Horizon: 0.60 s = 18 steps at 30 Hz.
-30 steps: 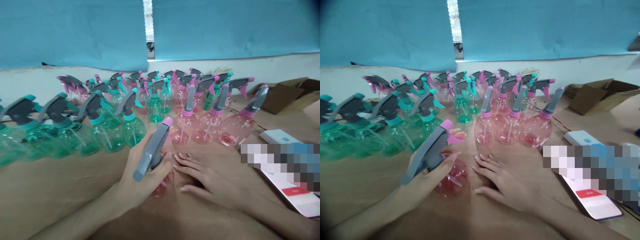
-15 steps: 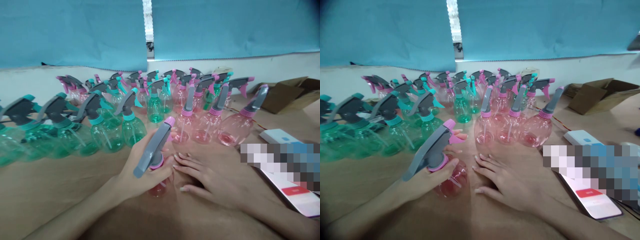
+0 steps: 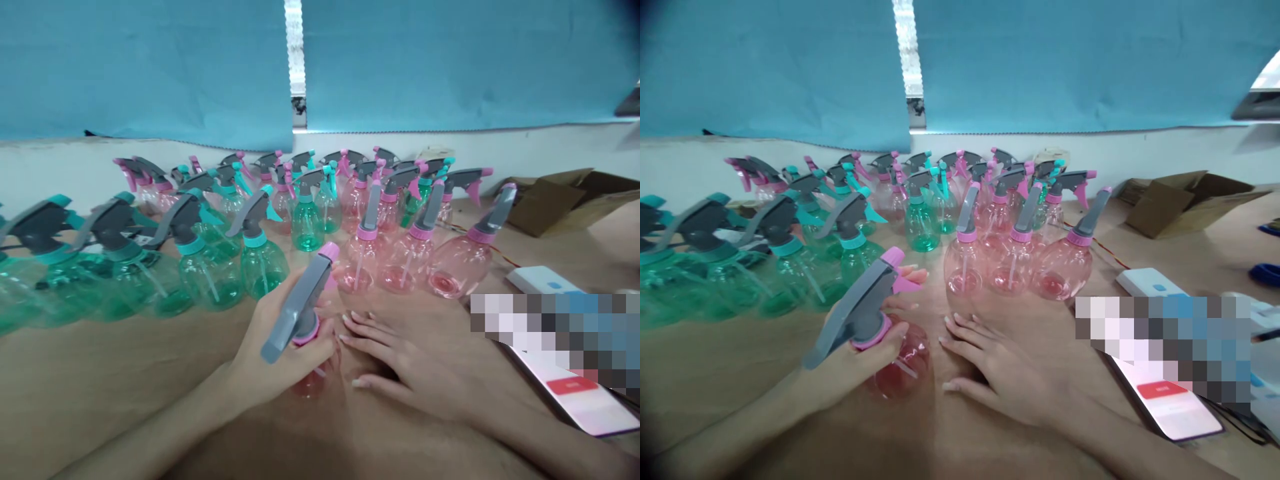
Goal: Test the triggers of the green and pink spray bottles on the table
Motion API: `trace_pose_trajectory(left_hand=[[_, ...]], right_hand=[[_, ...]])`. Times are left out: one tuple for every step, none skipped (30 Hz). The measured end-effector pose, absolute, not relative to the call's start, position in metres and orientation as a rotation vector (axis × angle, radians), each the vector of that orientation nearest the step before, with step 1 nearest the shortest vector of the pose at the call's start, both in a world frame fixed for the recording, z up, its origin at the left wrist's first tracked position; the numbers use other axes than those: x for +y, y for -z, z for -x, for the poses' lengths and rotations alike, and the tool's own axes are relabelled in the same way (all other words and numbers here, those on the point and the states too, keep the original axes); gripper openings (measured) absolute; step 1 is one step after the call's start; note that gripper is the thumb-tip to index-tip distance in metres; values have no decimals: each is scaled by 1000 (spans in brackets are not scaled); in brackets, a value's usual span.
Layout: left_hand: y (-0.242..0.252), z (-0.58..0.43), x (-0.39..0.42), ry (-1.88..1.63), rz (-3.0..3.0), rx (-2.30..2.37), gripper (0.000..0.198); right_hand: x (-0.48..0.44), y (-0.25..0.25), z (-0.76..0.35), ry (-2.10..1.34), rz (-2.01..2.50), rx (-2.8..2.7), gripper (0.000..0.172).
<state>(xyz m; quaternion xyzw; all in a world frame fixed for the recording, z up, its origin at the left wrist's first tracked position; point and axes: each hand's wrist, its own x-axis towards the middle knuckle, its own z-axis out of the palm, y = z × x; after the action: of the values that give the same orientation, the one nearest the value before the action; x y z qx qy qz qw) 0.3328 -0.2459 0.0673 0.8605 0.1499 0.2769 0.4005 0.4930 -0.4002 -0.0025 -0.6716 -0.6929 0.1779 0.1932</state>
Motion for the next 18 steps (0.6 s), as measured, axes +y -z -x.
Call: trace_pose_trajectory(left_hand=[[-66,-332,-246,-717,-2180,382,43],[-65,-332,-246,-730,-2183,381,42],[-64,-332,-246,-736,-2187,379,39],[-63,-331,-245,-734,-2193,376,36],[-63,-331,-245,-730,-2199,376,34],[-63,-330,-245,-726,-2204,375,32],[-64,-330,-245,-727,-2208,375,31],[-65,-331,-245,-733,-2208,372,31],[-66,-331,-246,-735,-2205,369,33],[-67,-332,-246,-733,-2199,362,35],[-69,-332,-246,-726,-2190,355,37],[-70,-333,-247,-716,-2183,351,38],[-71,-334,-247,-707,-2178,350,40],[-72,-334,-247,-700,-2175,350,40],[-72,-335,-247,-699,-2175,351,41],[-72,-335,-247,-701,-2178,354,41],[-72,-335,-247,-703,-2181,356,41],[-71,-335,-246,-707,-2183,355,41]], right_hand=[[-400,2,-493,-494,1879,-1945,62],[-400,2,-493,-491,1874,-1943,62],[-400,2,-493,-490,1871,-1940,62],[-400,1,-493,-493,1872,-1937,61],[-400,0,-493,-497,1876,-1936,61],[-400,-1,-492,-502,1880,-1939,62],[-400,-2,-492,-505,1884,-1940,62],[-400,-2,-492,-510,1887,-1943,62],[-400,-3,-492,-515,1891,-1945,62],[-400,-3,-492,-517,1894,-1946,62],[-400,-3,-492,-518,1896,-1945,62],[-400,-2,-492,-518,1897,-1944,62],[-401,-2,-492,-516,1897,-1943,62],[-401,-1,-492,-512,1898,-1943,62],[-401,0,-493,-508,1899,-1945,62],[-401,1,-493,-503,1901,-1946,62],[-401,2,-493,-498,1900,-1948,61],[-401,2,-493,-493,1898,-1944,61]])
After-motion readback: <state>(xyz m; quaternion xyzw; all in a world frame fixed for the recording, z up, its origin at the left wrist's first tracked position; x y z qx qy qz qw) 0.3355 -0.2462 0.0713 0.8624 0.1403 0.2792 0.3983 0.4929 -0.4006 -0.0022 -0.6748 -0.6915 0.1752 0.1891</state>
